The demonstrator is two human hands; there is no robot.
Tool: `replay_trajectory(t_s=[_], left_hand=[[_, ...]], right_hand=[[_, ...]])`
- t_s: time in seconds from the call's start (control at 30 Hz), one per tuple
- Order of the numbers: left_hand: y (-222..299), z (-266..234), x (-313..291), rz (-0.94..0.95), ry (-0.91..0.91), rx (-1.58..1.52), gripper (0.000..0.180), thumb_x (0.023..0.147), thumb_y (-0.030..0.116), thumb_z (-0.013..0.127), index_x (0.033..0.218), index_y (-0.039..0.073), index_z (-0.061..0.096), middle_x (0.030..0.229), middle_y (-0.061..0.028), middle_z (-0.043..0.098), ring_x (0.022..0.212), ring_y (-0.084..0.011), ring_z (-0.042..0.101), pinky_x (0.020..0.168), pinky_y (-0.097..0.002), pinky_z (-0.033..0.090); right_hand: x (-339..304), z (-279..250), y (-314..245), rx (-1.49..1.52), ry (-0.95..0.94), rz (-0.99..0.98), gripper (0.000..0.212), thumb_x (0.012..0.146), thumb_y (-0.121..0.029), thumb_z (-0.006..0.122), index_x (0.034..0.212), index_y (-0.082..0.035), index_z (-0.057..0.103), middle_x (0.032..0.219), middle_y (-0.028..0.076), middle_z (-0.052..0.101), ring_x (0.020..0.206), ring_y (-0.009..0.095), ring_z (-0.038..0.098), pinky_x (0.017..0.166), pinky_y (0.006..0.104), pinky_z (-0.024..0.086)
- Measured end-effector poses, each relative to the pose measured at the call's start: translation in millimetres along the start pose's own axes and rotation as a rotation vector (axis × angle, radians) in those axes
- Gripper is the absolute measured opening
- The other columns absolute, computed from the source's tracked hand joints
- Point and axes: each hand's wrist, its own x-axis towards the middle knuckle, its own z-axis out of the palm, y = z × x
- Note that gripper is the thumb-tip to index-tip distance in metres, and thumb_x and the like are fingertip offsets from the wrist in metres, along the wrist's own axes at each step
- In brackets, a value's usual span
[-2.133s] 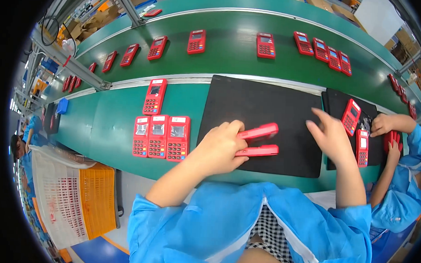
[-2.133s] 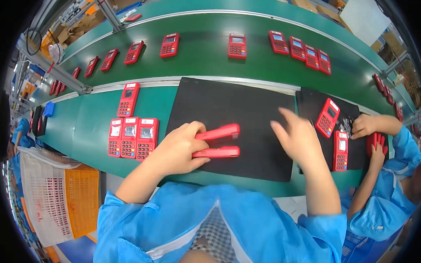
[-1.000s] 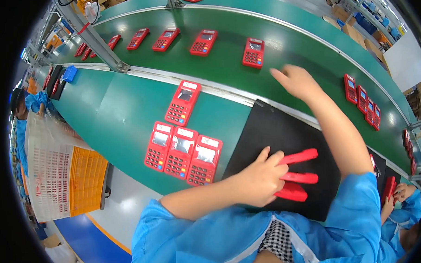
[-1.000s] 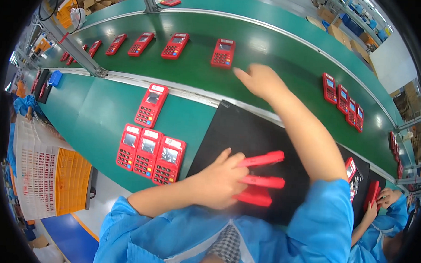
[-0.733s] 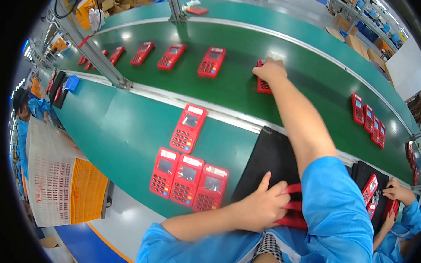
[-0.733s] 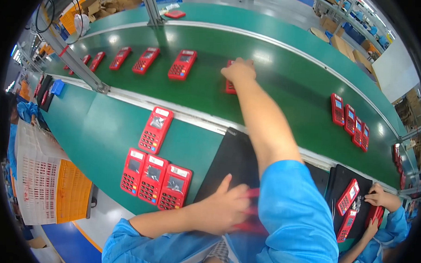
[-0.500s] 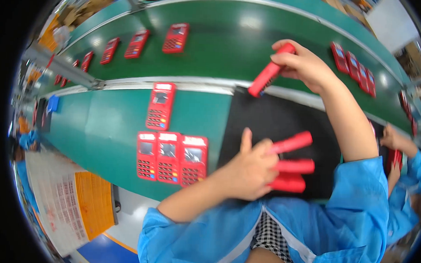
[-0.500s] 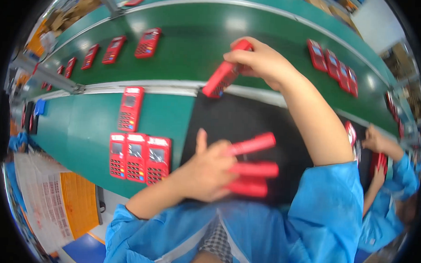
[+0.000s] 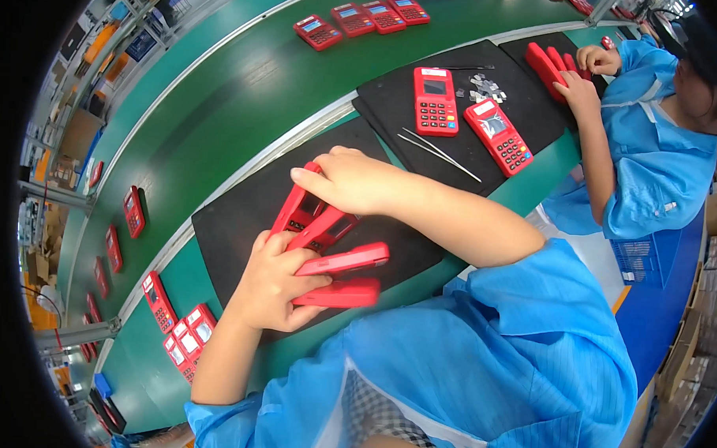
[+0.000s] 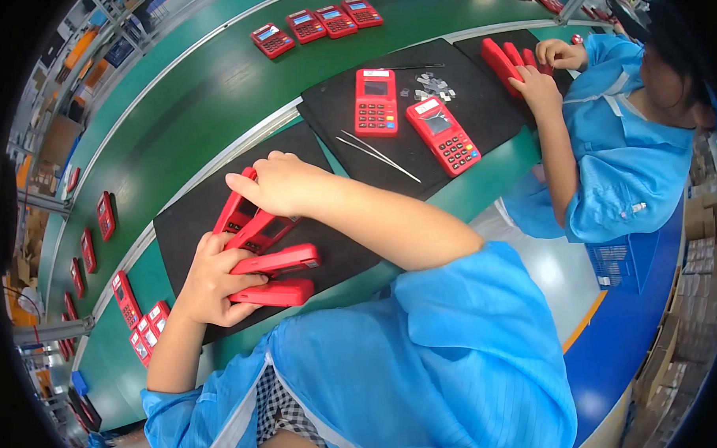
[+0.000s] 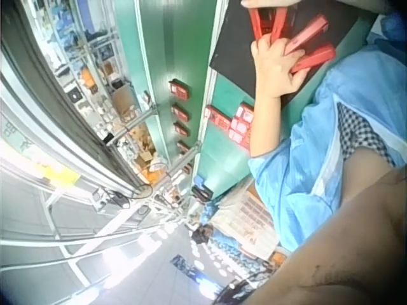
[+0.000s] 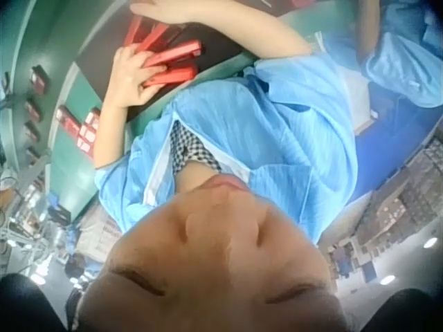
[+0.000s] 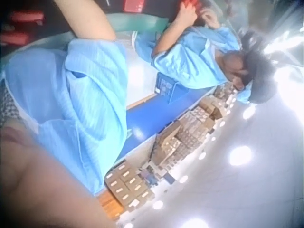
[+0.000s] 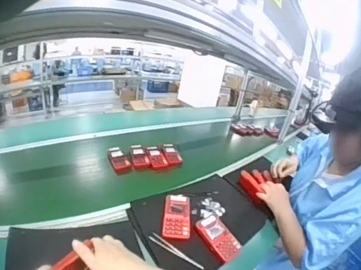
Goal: Assembling and inspecting red handheld electronic devices on a production line using tweezers.
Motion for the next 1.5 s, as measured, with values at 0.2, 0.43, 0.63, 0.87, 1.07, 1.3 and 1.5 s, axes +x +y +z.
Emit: replay_trajectory(t_s=[0.2, 0.43, 0.63, 0.87, 1.07, 1.3, 1.5], left_hand=[[0, 10, 0, -0.063, 0.075, -0.047, 0.032, 0.050, 0.027, 0.075, 0.081, 0.016, 0.070, 0.094, -0.0066, 0.060, 0.097, -0.0346, 0.053, 0.080, -0.0483, 0.037], [-6, 11, 24, -0.017, 0.048, -0.036, 0.032, 0.049, 0.026, 0.076, 0.078, 0.015, 0.070, 0.092, -0.0067, 0.061, 0.097, -0.0345, 0.053, 0.081, -0.0481, 0.037], [-3, 14, 29, -0.051, 0.068, -0.064, 0.031, 0.048, 0.025, 0.076, 0.076, 0.014, 0.070, 0.092, -0.0057, 0.060, 0.097, -0.0330, 0.053, 0.081, -0.0478, 0.036], [-6, 19, 18, -0.057, 0.065, -0.062, 0.035, 0.048, 0.031, 0.070, 0.080, 0.016, 0.072, 0.098, -0.0074, 0.060, 0.101, -0.0374, 0.051, 0.083, -0.0548, 0.036], [-2, 13, 29, -0.066, 0.086, -0.085, 0.030, 0.048, 0.024, 0.076, 0.076, 0.014, 0.070, 0.094, -0.0052, 0.059, 0.098, -0.0315, 0.053, 0.082, -0.0478, 0.035], [-6, 20, 19, -0.074, 0.073, -0.071, 0.036, 0.047, 0.032, 0.070, 0.079, 0.015, 0.072, 0.097, -0.0076, 0.061, 0.101, -0.0380, 0.051, 0.083, -0.0541, 0.036], [-1, 16, 27, -0.085, 0.085, -0.081, 0.031, 0.049, 0.024, 0.077, 0.076, 0.013, 0.070, 0.095, -0.0058, 0.059, 0.099, -0.0322, 0.052, 0.082, -0.0485, 0.035]], right_hand=[[-97, -56, 88, -0.088, 0.703, -0.128, 0.010, 0.080, -0.011, 0.066, 0.084, -0.002, 0.067, 0.078, 0.011, 0.062, 0.074, 0.023, 0.062, 0.065, 0.0326, 0.049], [-67, -137, 159, -0.232, 0.704, 0.128, 0.013, 0.079, -0.010, 0.066, 0.086, 0.001, 0.067, 0.081, 0.012, 0.061, 0.071, 0.022, 0.063, 0.066, 0.0306, 0.049], [-16, -141, 144, -0.330, 0.367, 0.337, 0.014, 0.077, -0.010, 0.067, 0.086, 0.000, 0.071, 0.082, 0.017, 0.066, 0.075, 0.030, 0.065, 0.072, 0.0348, 0.051], [-18, -139, 142, -0.366, 0.405, 0.293, 0.015, 0.080, -0.010, 0.066, 0.090, 0.001, 0.068, 0.076, 0.014, 0.066, 0.070, 0.029, 0.064, 0.069, 0.0349, 0.051], [-11, -155, 167, -0.332, 0.322, 0.068, 0.012, 0.083, -0.005, 0.063, 0.092, 0.002, 0.065, 0.083, 0.012, 0.062, 0.074, 0.024, 0.062, 0.069, 0.0320, 0.049], [-11, -153, 144, -0.357, 0.456, 0.321, 0.026, 0.076, -0.022, 0.072, 0.076, 0.003, 0.067, 0.059, 0.012, 0.063, 0.056, 0.023, 0.063, 0.059, 0.0337, 0.052], [11, -156, 143, -0.590, 0.230, 0.420, 0.027, 0.070, -0.023, 0.074, 0.078, 0.002, 0.070, 0.072, 0.018, 0.066, 0.077, 0.030, 0.067, 0.068, 0.0370, 0.053]])
